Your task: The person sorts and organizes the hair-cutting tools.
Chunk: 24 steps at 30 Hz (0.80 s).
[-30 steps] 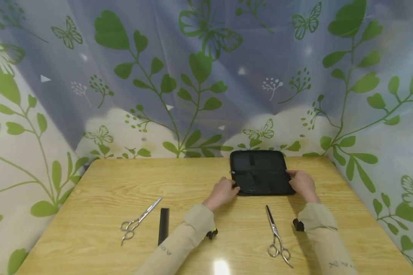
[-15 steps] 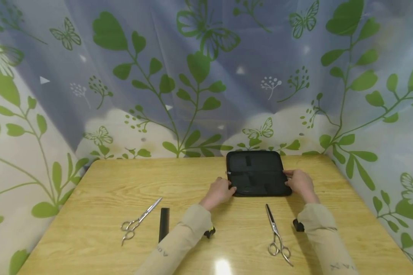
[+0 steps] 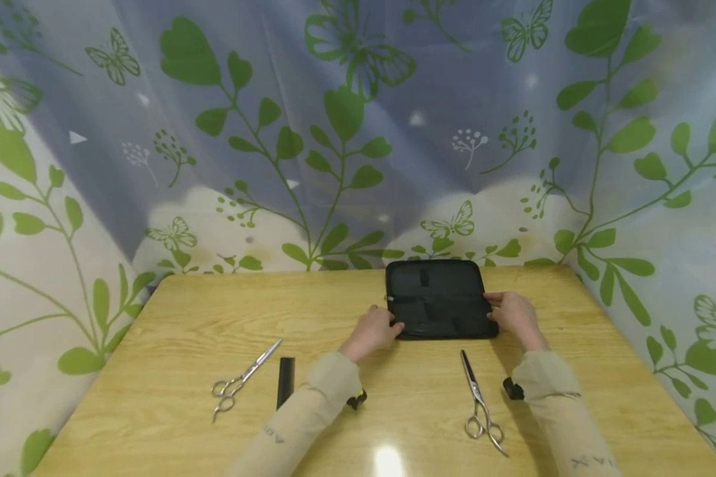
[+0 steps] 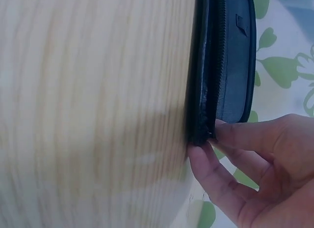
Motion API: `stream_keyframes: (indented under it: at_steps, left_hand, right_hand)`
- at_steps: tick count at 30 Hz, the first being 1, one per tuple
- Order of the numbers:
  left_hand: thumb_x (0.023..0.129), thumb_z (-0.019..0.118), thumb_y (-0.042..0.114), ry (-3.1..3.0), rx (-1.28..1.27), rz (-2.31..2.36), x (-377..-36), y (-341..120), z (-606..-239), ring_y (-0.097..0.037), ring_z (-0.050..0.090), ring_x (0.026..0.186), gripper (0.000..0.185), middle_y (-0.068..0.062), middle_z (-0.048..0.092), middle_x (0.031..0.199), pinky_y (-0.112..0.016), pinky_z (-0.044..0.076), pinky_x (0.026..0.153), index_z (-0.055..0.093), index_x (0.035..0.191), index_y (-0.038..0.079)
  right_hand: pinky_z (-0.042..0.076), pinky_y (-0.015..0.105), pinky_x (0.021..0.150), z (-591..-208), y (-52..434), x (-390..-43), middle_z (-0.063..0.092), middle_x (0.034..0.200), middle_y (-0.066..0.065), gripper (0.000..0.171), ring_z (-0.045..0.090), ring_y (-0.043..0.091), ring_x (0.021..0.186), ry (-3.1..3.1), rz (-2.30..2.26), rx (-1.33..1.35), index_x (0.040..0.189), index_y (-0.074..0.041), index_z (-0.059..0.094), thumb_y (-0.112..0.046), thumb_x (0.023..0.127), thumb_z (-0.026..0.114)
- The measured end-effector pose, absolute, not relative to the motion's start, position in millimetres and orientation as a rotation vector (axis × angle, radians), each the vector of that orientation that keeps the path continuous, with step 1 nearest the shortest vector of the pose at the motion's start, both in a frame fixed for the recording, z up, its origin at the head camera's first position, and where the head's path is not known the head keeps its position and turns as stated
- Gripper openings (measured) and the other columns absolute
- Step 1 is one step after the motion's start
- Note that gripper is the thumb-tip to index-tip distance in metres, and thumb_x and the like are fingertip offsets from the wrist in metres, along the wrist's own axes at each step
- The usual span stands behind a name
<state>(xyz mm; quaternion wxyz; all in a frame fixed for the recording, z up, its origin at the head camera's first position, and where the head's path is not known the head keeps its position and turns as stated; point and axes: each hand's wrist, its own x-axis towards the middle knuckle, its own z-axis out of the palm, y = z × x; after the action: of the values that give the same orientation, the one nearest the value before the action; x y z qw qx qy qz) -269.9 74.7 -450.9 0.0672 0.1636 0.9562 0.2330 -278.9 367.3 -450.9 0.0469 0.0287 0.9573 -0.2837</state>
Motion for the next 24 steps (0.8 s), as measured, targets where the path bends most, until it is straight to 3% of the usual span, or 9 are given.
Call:
stream_keyframes:
  at_steps: [6, 11, 14, 24]
  left_hand:
    - [0.102, 0.062, 0.024, 2.843, 0.454, 0.77, -269, 65, -450, -0.027, 0.056, 0.069, 0.043, -0.027, 0.061, 0.115, -0.035, 0.048, 0.064, 0.06, 0.065, 0.003]
    - [0.099, 0.066, 0.02, 2.876, 0.432, 0.779, -272, 60, -453, -0.031, 0.062, 0.091, 0.025, -0.022, 0.064, 0.108, -0.04, 0.054, 0.079, 0.073, 0.097, -0.004]
    - [0.096, 0.07, 0.018, 2.899, 0.419, 0.764, -274, 58, -455, -0.032, 0.062, 0.103, 0.026, -0.019, 0.066, 0.106, -0.043, 0.054, 0.089, 0.072, 0.109, -0.004]
    - [0.088, 0.08, 0.019, 2.955, 0.452, 0.684, -273, 50, -454, -0.03, 0.064, 0.095, 0.024, -0.017, 0.068, 0.095, -0.04, 0.055, 0.083, 0.073, 0.091, -0.004]
  right_hand:
    - [0.055, 0.026, 0.06, -450, 359, -278, 0.055, 0.134, 0.029, 0.052, 0.068, 0.015, 0.067, 2.913, -0.881, 0.066, 0.141, 0.009, 0.051, -0.003, 0.093, 0.067]
    - [0.052, 0.026, 0.059, -449, 354, -276, 0.056, 0.134, 0.029, 0.052, 0.066, 0.015, 0.063, 2.924, -0.862, 0.044, 0.141, 0.009, 0.051, -0.003, 0.093, 0.067]
    - [0.052, 0.026, 0.059, -449, 350, -276, 0.055, 0.134, 0.029, 0.052, 0.066, 0.015, 0.062, 2.923, -0.854, 0.041, 0.141, 0.009, 0.051, -0.003, 0.093, 0.067]
    - [0.055, 0.027, 0.059, -449, 339, -275, 0.055, 0.134, 0.029, 0.052, 0.066, 0.015, 0.062, 2.906, -0.867, 0.025, 0.14, 0.01, 0.051, -0.003, 0.093, 0.068]
